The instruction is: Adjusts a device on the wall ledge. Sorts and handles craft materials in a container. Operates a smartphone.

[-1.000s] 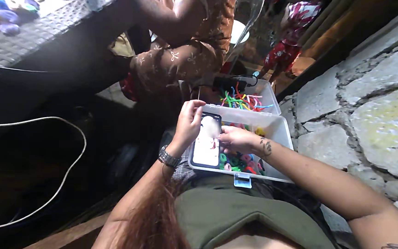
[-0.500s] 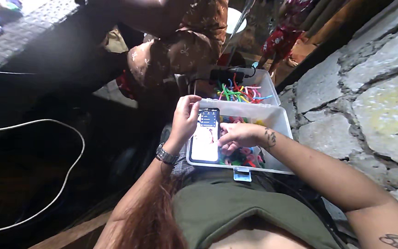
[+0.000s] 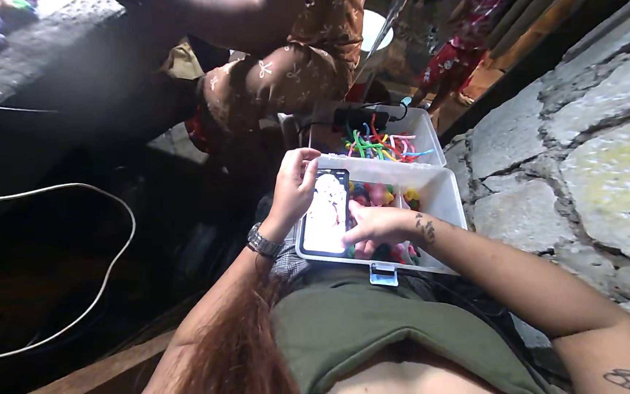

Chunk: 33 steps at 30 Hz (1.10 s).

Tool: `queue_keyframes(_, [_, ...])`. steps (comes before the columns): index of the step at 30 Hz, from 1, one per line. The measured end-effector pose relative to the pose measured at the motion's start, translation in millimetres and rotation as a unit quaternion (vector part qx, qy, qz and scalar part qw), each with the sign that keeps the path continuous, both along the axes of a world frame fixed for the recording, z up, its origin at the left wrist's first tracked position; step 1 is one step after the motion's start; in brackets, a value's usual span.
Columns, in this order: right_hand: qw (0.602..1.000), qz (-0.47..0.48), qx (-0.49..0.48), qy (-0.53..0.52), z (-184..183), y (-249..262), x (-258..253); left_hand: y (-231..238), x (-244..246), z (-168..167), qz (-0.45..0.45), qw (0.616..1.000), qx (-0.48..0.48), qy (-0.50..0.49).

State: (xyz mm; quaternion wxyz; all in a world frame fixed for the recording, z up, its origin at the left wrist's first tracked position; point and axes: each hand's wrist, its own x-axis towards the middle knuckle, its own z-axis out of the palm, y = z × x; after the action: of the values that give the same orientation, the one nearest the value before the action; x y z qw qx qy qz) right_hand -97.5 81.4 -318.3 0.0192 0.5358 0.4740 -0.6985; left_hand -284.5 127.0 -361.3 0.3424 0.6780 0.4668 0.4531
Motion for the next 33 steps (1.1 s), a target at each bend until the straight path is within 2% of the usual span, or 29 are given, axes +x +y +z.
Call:
queue_keyframes(5, [1.000, -0.015, 0.006, 0.005, -2, -1, -3, 1, 0, 0, 0.000, 1.000, 0.003, 0.008])
queue_keyframes(7, [0.999, 0.000, 0.037, -0.015, 4, 4, 2, 1, 0, 1, 0.003, 1.000, 0.010, 0.025])
queue_keyframes(10, [0.978, 0.006, 0.193, -0.080, 12, 17, 22, -1, -4, 5, 0.002, 0.994, 0.054, 0.091])
queue_keyframes(12, [0.928, -0.018, 0.346, -0.139, 11, 23, 37, -2, -5, 10, 0.000, 0.986, 0.098, 0.138])
queue_keyframes(14, [0.875, -0.016, 0.440, -0.198, 10, 25, 46, -2, -3, 15, -0.007, 0.977, 0.135, 0.165])
queue_keyframes(17, [0.848, 0.067, 0.441, -0.287, 4, 24, 49, -1, 5, 35, -0.041, 0.971, 0.163, 0.173])
queue_keyframes(19, [0.836, 0.117, 0.417, -0.336, -3, 22, 46, 6, 16, 48, -0.062, 0.973, 0.170, 0.144])
queue_keyframes(23, [0.847, 0.159, 0.324, -0.389, -7, 25, 38, 22, 43, 63, -0.122, 0.976, 0.165, 0.073])
queue_keyframes(25, [0.853, 0.139, 0.357, -0.355, -3, 25, 44, 26, 52, 59, -0.156, 0.974, 0.157, 0.057])
queue_keyframes(29, [0.874, 0.037, 0.453, -0.171, 19, 29, 64, 29, 54, 48, -0.220, 0.968, 0.105, 0.054])
queue_keyframes(33, [0.865, -0.142, 0.479, 0.037, 21, 28, 64, 28, 51, 43, -0.259, 0.962, 0.068, 0.044])
